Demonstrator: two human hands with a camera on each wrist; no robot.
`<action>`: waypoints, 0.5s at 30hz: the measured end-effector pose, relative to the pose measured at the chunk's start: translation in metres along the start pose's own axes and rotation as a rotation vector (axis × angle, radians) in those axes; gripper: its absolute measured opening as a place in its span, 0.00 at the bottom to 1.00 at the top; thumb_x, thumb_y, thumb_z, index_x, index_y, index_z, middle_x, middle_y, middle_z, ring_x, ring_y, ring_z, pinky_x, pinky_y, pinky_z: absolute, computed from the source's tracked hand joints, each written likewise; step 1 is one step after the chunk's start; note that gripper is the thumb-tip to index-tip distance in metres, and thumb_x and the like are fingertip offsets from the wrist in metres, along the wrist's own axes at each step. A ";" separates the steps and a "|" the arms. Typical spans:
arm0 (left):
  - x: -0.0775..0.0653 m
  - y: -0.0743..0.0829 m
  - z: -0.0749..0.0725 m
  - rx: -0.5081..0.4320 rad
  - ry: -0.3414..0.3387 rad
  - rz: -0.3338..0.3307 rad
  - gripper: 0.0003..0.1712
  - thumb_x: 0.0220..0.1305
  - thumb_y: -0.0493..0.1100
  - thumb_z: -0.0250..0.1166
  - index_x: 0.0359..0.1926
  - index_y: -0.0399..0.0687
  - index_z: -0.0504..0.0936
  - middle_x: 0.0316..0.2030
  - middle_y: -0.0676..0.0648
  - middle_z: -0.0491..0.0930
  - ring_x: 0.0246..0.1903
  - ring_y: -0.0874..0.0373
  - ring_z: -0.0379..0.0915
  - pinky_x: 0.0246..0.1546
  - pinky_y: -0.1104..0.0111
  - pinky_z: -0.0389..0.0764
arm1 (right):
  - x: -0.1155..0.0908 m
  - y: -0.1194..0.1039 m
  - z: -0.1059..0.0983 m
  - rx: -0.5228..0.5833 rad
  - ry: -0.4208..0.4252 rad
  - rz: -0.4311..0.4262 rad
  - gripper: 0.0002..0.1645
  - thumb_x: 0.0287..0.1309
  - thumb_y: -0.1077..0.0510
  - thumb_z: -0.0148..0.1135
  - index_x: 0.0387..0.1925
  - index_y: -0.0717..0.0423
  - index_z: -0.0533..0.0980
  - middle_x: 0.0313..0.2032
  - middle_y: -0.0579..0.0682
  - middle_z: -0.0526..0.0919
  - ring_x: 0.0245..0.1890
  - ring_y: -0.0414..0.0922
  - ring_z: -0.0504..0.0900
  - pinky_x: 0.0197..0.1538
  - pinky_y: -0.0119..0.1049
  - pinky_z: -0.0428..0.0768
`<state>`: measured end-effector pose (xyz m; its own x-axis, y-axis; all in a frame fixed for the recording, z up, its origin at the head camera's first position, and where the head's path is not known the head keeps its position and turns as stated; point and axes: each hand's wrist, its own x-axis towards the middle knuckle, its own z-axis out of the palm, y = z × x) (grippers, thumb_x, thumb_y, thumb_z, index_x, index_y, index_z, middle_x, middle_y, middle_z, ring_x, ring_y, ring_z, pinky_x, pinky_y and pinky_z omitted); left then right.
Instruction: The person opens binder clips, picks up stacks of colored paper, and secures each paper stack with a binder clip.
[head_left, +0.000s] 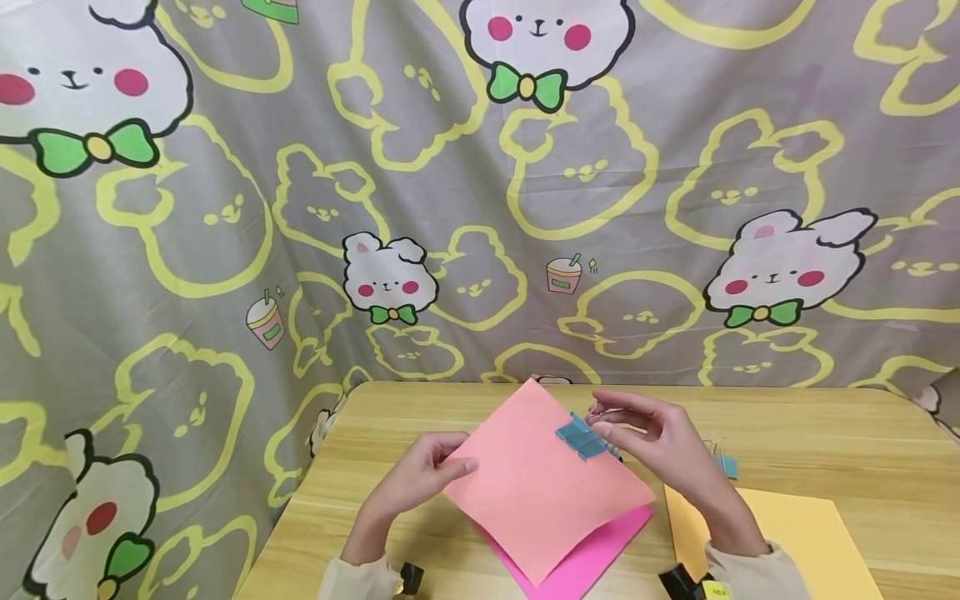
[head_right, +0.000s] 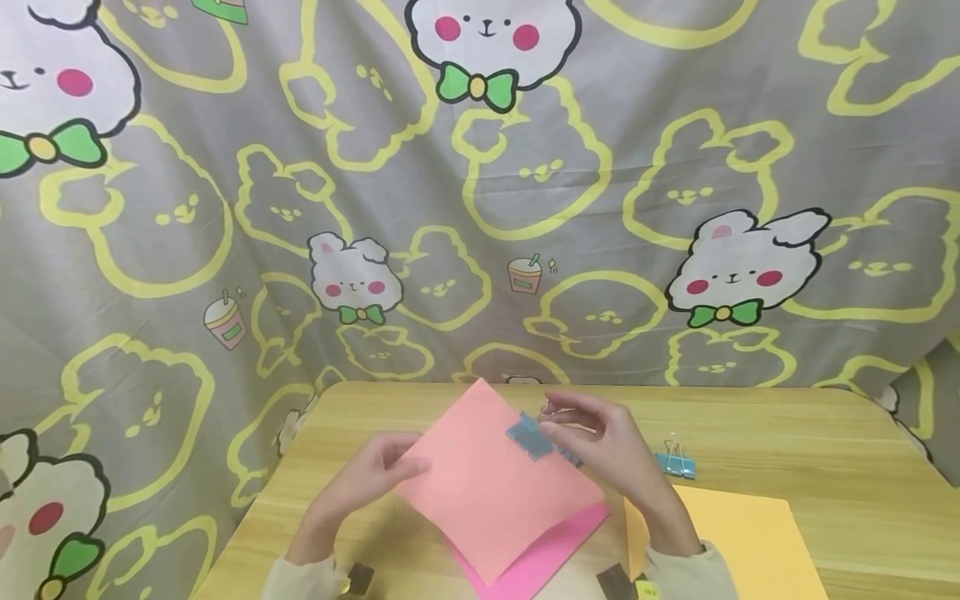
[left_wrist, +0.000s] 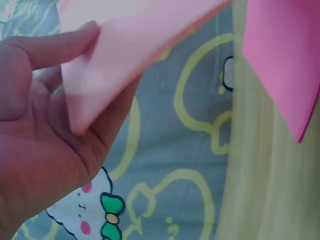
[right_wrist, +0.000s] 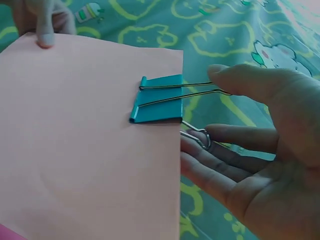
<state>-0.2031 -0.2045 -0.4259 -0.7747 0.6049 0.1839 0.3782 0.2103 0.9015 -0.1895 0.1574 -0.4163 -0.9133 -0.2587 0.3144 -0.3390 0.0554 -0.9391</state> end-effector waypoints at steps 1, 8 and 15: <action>0.000 0.002 0.001 0.012 0.000 -0.007 0.05 0.74 0.35 0.62 0.41 0.38 0.83 0.25 0.42 0.75 0.21 0.64 0.66 0.23 0.75 0.67 | 0.001 -0.001 0.002 0.006 -0.002 -0.013 0.26 0.67 0.63 0.67 0.64 0.64 0.75 0.51 0.61 0.85 0.50 0.43 0.87 0.49 0.36 0.84; 0.001 0.004 0.004 0.031 0.030 -0.068 0.05 0.74 0.34 0.60 0.43 0.38 0.83 0.30 0.44 0.82 0.25 0.60 0.79 0.28 0.73 0.78 | 0.002 -0.003 0.010 -0.001 0.003 -0.012 0.26 0.67 0.61 0.67 0.65 0.62 0.75 0.52 0.61 0.85 0.51 0.42 0.86 0.49 0.35 0.84; 0.002 0.004 0.004 0.060 0.065 -0.071 0.06 0.74 0.34 0.60 0.42 0.39 0.84 0.29 0.46 0.83 0.24 0.60 0.78 0.26 0.73 0.77 | 0.003 -0.001 0.010 -0.030 0.007 -0.012 0.26 0.69 0.59 0.66 0.66 0.59 0.75 0.56 0.57 0.84 0.53 0.42 0.85 0.50 0.35 0.83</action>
<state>-0.2005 -0.1992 -0.4234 -0.8308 0.5367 0.1473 0.3495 0.2971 0.8886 -0.1891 0.1469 -0.4157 -0.9104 -0.2533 0.3270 -0.3568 0.0812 -0.9306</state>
